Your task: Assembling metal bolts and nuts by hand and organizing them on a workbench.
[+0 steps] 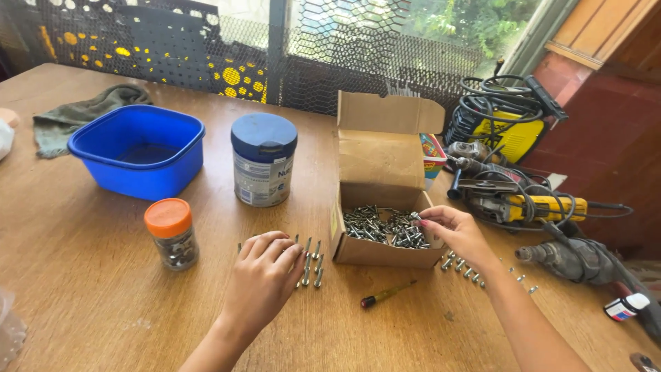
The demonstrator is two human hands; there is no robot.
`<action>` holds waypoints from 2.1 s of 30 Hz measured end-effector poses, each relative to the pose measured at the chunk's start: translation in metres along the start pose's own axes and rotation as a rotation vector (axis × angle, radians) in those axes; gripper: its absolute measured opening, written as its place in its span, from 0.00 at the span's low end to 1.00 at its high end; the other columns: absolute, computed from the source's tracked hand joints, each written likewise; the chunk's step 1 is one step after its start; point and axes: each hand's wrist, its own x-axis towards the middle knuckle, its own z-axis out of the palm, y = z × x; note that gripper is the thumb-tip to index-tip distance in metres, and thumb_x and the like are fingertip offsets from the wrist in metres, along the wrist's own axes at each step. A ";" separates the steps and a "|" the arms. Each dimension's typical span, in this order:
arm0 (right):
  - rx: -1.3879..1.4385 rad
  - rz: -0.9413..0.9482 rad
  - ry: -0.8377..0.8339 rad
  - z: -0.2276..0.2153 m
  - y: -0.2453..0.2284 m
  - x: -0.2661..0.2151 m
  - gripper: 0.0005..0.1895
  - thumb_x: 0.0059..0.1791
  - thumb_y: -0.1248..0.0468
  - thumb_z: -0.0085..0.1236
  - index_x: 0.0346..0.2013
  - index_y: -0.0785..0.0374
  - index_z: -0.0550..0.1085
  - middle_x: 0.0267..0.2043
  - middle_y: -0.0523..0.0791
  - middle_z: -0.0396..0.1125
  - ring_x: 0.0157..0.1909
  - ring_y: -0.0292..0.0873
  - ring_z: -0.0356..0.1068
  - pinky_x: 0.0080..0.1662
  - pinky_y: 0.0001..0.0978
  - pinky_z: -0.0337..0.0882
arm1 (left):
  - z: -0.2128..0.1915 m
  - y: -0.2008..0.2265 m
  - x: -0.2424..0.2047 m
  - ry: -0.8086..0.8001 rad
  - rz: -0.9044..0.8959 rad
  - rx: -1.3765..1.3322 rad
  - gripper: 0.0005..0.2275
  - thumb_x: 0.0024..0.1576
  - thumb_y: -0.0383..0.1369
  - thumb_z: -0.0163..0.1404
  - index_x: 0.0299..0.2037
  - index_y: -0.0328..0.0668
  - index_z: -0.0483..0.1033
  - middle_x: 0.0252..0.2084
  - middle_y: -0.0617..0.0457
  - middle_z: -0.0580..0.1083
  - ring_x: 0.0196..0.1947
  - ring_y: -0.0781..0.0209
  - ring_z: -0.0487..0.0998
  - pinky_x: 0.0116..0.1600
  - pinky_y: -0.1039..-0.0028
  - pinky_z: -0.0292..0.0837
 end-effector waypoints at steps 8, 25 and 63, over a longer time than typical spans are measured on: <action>0.130 0.001 0.189 -0.052 0.052 -0.067 0.06 0.47 0.71 0.65 0.38 0.67 0.80 0.38 0.46 0.77 0.38 0.38 0.73 0.41 0.28 0.73 | 0.002 0.002 -0.001 -0.007 0.008 -0.018 0.04 0.58 0.33 0.58 0.37 0.43 0.81 0.37 0.57 0.79 0.46 0.56 0.78 0.52 0.64 0.71; -0.498 -0.026 0.258 -0.036 0.109 -0.076 0.08 0.48 0.59 0.65 0.42 0.48 0.81 0.37 0.38 0.82 0.42 0.37 0.81 0.47 0.32 0.79 | 0.100 0.040 0.093 -0.282 0.086 -0.182 0.07 0.55 0.32 0.57 0.42 0.45 0.82 0.37 0.51 0.80 0.48 0.52 0.80 0.52 0.64 0.72; -0.475 -0.063 0.329 -0.040 0.050 -0.106 0.18 0.48 0.50 0.58 0.50 0.48 0.78 0.43 0.34 0.82 0.18 0.34 0.68 0.33 0.28 0.74 | 0.348 0.048 0.103 -0.775 0.130 0.175 0.08 0.45 0.21 0.56 0.27 0.47 0.82 0.29 0.49 0.80 0.33 0.45 0.83 0.34 0.59 0.78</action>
